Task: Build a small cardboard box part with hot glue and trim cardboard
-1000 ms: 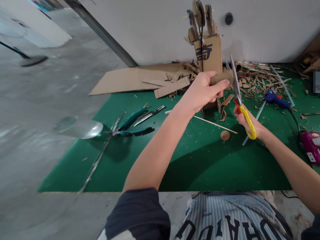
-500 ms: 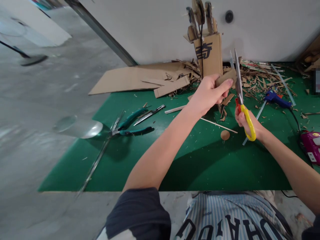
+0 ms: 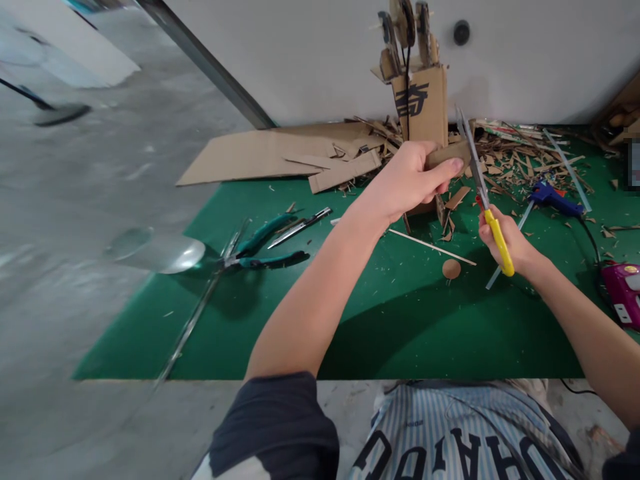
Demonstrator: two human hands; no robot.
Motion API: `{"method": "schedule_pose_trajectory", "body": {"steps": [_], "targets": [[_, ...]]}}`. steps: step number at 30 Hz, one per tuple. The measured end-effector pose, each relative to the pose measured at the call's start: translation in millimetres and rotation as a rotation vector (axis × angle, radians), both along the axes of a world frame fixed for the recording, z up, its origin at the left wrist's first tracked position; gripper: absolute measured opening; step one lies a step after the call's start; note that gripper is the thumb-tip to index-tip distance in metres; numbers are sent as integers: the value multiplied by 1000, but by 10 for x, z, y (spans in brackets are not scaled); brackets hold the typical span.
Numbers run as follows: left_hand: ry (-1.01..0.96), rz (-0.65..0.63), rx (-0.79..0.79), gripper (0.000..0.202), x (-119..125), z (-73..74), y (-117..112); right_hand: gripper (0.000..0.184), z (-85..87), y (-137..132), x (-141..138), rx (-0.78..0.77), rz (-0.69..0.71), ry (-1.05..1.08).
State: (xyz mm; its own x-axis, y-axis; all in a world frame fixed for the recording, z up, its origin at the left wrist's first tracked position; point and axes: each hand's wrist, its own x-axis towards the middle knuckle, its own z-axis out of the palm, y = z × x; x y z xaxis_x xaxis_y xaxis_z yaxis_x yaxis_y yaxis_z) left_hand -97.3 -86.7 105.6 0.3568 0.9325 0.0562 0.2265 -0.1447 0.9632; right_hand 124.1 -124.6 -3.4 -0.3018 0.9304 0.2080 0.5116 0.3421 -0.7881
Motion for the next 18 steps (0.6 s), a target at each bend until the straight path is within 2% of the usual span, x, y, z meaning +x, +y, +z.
{"method": "schedule_pose_trajectory", "body": {"steps": [3, 9, 18], "targets": [[19, 6, 8, 19, -27, -28, 31, 54, -51, 24, 7, -26, 27, 22], [7, 36, -5, 21, 16, -72, 63, 55, -134, 16, -7, -131, 158, 213], [39, 62, 45, 21, -5, -46, 24, 50, -140, 15, -38, -152, 156, 254]]}}
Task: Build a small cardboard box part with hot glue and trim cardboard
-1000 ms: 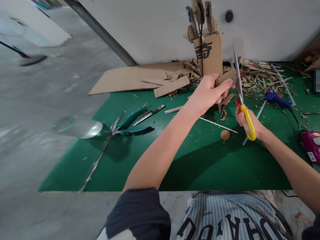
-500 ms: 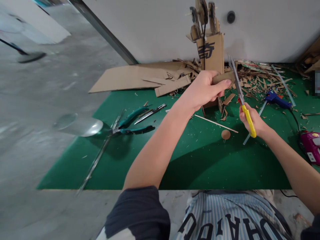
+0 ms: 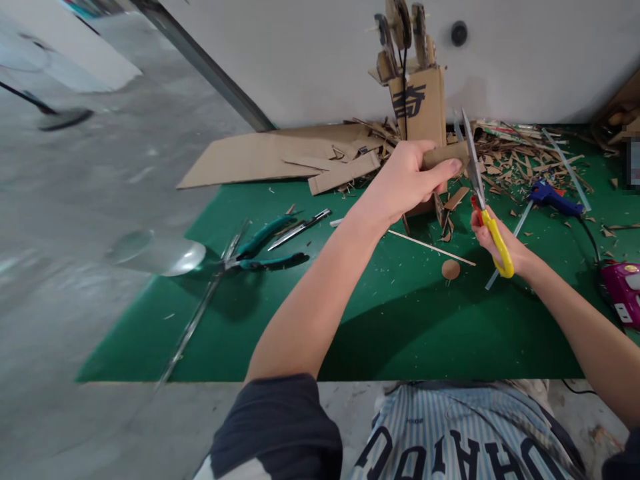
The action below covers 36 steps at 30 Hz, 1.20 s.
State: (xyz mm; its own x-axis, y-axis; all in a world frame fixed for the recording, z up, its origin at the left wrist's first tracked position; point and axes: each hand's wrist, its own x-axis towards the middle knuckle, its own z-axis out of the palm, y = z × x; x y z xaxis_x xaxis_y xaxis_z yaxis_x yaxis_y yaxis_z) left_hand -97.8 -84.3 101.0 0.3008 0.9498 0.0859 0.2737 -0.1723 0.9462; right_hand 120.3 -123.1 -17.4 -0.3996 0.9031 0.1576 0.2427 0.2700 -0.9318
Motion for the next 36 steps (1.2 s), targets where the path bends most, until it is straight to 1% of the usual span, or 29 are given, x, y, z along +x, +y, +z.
{"method": "schedule_pose_trajectory", "body": {"steps": [5, 11, 15, 18, 21, 23, 25, 28, 30, 32, 36], "targets": [[-2, -34, 6, 24, 38, -42, -8, 58, -9, -12, -23, -10, -36, 16], [-36, -68, -9, 23, 63, -66, 3, 61, 6, -33, -18, -1, -68, -73], [-21, -49, -24, 19, 33, -23, -1, 58, 16, -28, -2, 35, -100, -134], [0, -30, -14, 19, -10, 41, -33, 56, 61, -28, 12, 87, -126, -202], [42, -12, 28, 17, -33, 106, -73, 53, 109, -21, 26, 121, -142, -266], [51, 14, 66, 15, -15, 115, -82, 53, 117, -9, 32, 126, -153, -278], [21, 64, 98, 14, 26, 87, -72, 54, 103, 4, 32, 133, -170, -271], [-34, 109, 121, 18, 83, 6, -42, 55, 68, 14, 24, 142, -188, -239], [-44, 82, 115, 16, 95, -37, -33, 53, 49, 10, 20, 138, -189, -222], [-45, 40, 99, 17, 89, -52, -37, 51, 42, 2, 21, 117, -166, -203], [-26, 5, 81, 18, 66, -19, -68, 53, 60, -11, 37, 76, -88, -165]]}}
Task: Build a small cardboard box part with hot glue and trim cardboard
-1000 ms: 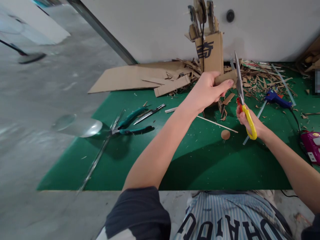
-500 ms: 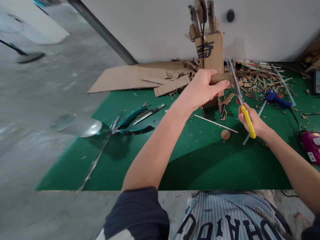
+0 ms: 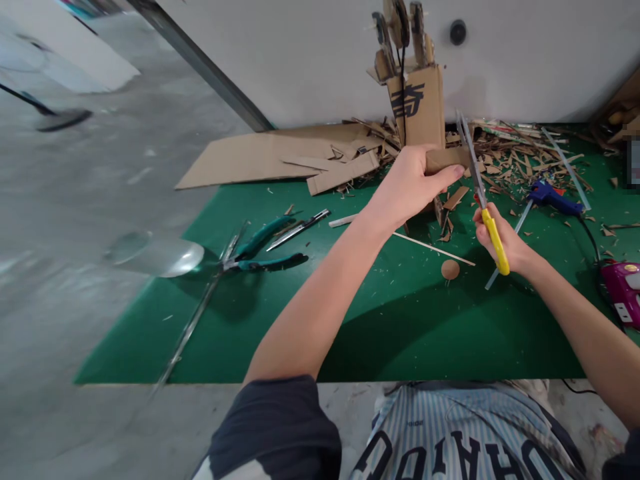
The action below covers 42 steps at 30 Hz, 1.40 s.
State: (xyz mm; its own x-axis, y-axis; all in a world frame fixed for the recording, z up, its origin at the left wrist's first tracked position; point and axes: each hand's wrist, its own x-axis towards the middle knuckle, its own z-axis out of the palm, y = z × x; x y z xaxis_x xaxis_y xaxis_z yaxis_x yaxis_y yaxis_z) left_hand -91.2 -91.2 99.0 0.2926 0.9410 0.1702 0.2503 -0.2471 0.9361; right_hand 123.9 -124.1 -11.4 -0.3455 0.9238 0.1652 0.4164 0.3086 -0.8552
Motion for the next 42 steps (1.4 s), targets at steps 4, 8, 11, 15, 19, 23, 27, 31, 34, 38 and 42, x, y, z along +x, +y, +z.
{"method": "schedule_pose_trajectory", "body": {"steps": [4, 8, 11, 15, 19, 23, 27, 31, 34, 38, 42], "targets": [[45, -17, -5, 16, -21, 43, -21, 52, 37, 3, 18, -12, 16, -26], [56, -42, -27, 15, -50, 79, -31, 52, 79, 6, 17, 27, 4, -97], [70, -66, -28, 18, -68, 104, -34, 56, 111, -2, 1, 53, -25, -142], [101, -93, -7, 23, -87, 133, -33, 56, 129, -11, -15, 73, -41, -163], [107, -59, -26, 25, -98, 159, -36, 53, 118, -4, -10, 80, -53, -189], [126, -58, -15, 23, -100, 154, -27, 48, 116, 7, 8, 58, -35, -202], [124, -62, -33, 18, -104, 155, -22, 47, 122, 10, 21, 41, -23, -202], [93, -49, -27, 21, -99, 157, -24, 48, 109, 10, 22, 20, -35, -170], [59, -40, -19, 24, -59, 120, -14, 52, 80, 14, 14, 9, -66, -119], [-32, 18, -71, 22, 56, 34, 5, 52, 51, 18, -22, -15, -119, -55], [-162, 42, -135, 22, 159, -38, 18, 52, 47, 11, -71, -9, -170, -27]]}}
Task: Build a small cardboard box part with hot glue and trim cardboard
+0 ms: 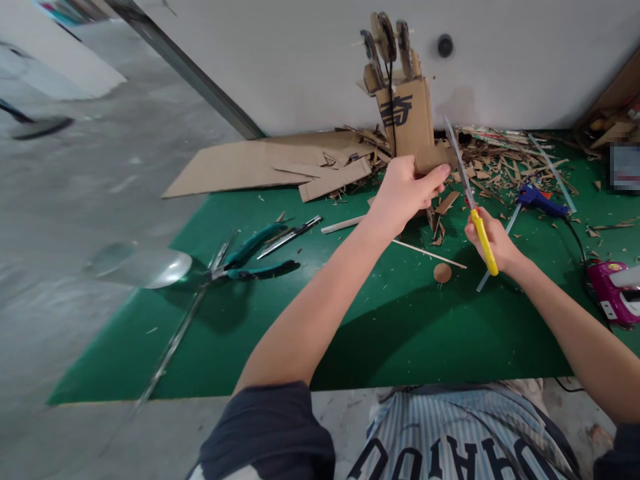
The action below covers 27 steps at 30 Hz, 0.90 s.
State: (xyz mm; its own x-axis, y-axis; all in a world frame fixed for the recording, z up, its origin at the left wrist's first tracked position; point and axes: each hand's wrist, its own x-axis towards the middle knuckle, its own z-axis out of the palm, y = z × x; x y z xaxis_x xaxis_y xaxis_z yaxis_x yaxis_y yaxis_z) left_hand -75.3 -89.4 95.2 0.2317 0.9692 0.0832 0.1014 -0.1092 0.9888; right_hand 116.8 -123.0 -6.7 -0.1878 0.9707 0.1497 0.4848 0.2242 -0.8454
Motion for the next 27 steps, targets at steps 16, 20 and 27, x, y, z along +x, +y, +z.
{"method": "schedule_pose_trajectory", "body": {"steps": [16, 20, 27], "targets": [[116, -76, 49, 30, -146, 48, 26, 51, 16, -2, 118, -52, 191, 12], [164, -96, 49, 28, -170, 104, -8, 49, -5, 12, 127, -24, 200, 7], [199, -111, 27, 23, -187, 193, -66, 52, -17, 36, 115, 8, 178, -15]]}}
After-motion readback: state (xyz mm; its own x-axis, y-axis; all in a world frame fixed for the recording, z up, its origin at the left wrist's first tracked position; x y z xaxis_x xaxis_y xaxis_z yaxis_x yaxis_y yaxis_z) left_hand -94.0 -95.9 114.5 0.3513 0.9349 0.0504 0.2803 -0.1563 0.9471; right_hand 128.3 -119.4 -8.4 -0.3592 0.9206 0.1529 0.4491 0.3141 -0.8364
